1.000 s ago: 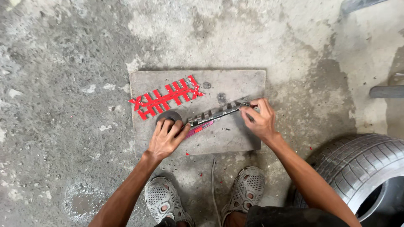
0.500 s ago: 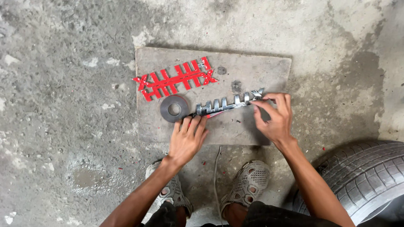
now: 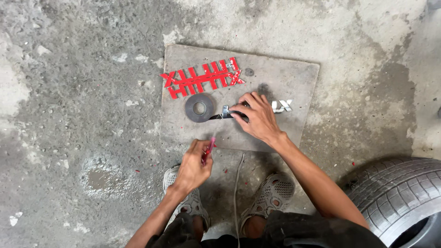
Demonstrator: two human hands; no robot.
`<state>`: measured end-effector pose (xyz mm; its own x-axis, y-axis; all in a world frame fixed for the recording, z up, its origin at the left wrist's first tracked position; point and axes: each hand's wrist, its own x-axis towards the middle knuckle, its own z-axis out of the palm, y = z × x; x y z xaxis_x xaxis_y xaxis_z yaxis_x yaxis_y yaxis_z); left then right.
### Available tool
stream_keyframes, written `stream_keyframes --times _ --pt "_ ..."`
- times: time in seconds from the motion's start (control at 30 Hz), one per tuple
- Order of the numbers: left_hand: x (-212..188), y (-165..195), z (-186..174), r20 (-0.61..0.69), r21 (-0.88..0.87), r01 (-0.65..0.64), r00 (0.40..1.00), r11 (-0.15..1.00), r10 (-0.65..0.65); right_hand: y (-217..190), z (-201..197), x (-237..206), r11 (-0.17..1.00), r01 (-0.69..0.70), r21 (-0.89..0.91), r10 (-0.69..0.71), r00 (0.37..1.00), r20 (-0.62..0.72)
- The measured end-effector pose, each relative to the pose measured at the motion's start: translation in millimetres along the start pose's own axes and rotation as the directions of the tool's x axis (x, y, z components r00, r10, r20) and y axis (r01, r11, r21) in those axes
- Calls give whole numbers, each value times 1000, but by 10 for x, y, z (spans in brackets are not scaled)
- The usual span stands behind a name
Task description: The person assembles small metallic letter-shaped pieces into a vertical chain on their lap, then tapes the assembled chain together using red tape.
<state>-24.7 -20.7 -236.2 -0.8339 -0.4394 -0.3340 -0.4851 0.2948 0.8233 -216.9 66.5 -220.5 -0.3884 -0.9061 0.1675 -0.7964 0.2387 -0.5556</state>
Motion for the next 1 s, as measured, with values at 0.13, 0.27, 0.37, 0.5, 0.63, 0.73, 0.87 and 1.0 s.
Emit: stream_keyframes --times 0.13,0.27,0.37,0.5,0.63,0.73,0.87,1.0 --pt "-115 -28 -58 19 -7 172 985 985 -172 -140 76 -179 996 -77 -33 76 997 -27" --pt "-107 38 -20 -75 60 -15 997 998 19 -283 188 -256 980 -195 -39 192 978 -78" --pt "-93 72 -1 22 210 141 989 968 -149 -356 281 -288 968 -242 -60 234 965 -121" --pt "-61 48 24 -36 239 7 999 971 2 -368 417 -383 959 -285 3 281 944 -170" --pt "-8 -11 66 -71 276 -147 982 950 173 -356 555 -463 941 -330 76 338 920 -198" --pt "41 -40 93 -41 314 -154 984 937 175 -337 622 -495 929 -359 92 370 905 -208" --pt "105 -63 75 -4 367 -178 981 913 193 -285 646 -492 919 -380 107 394 897 -202" --pt "157 -75 54 31 396 -153 988 906 154 -251 654 -469 918 -383 103 396 900 -182"
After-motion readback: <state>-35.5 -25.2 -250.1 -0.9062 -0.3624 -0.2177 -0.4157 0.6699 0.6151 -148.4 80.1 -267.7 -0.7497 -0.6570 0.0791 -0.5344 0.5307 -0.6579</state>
